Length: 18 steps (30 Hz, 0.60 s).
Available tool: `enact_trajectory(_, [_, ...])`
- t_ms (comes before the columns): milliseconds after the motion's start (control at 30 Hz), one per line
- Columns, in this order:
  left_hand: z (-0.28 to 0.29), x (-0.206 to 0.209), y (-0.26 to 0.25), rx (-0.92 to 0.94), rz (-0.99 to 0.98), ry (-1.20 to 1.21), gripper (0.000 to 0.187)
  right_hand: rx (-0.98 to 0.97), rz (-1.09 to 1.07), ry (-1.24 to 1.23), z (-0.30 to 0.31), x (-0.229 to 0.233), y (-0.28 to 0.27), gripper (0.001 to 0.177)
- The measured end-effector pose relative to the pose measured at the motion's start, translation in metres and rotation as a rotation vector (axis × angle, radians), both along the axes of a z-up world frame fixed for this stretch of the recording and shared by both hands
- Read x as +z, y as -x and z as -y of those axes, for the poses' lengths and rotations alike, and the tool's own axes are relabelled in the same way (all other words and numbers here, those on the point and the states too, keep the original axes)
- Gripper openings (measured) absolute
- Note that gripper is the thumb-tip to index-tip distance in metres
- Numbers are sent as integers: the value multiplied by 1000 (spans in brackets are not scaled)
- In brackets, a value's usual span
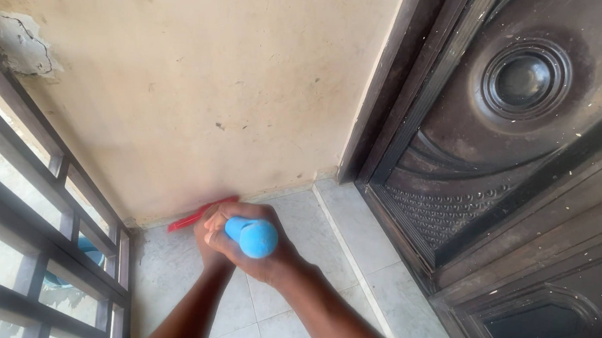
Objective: Sweeping a tiled floor near a doorway and security gate using a broom.
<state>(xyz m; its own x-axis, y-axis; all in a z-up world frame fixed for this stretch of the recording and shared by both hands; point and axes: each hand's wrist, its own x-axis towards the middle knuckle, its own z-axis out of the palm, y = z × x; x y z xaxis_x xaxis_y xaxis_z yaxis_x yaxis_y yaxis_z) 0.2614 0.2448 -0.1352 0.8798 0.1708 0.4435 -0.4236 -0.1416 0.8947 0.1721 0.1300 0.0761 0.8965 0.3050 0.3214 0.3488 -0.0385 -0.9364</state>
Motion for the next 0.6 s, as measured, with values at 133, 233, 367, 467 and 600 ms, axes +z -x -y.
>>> enact_trajectory(133, [-11, -3, 1, 82, -155, 24, 19, -16, -68, 119, -12, -4, -12, 5])
enact_trajectory(233, [-8, 4, 1, 105, -215, 9, 21, -88, -20, 249, -17, -20, -11, 7])
enact_trajectory(367, [-10, 24, 24, 98, -292, -113, 26, -204, -100, 254, -22, -17, -1, 11])
enact_trajectory(467, [-2, 53, 35, 83, -281, -106, 27, -221, -67, 183, -23, -6, 1, 10])
enact_trajectory(600, [5, 76, 53, 99, -406, -34, 24, -197, -201, 163, -21, 17, 12, 12])
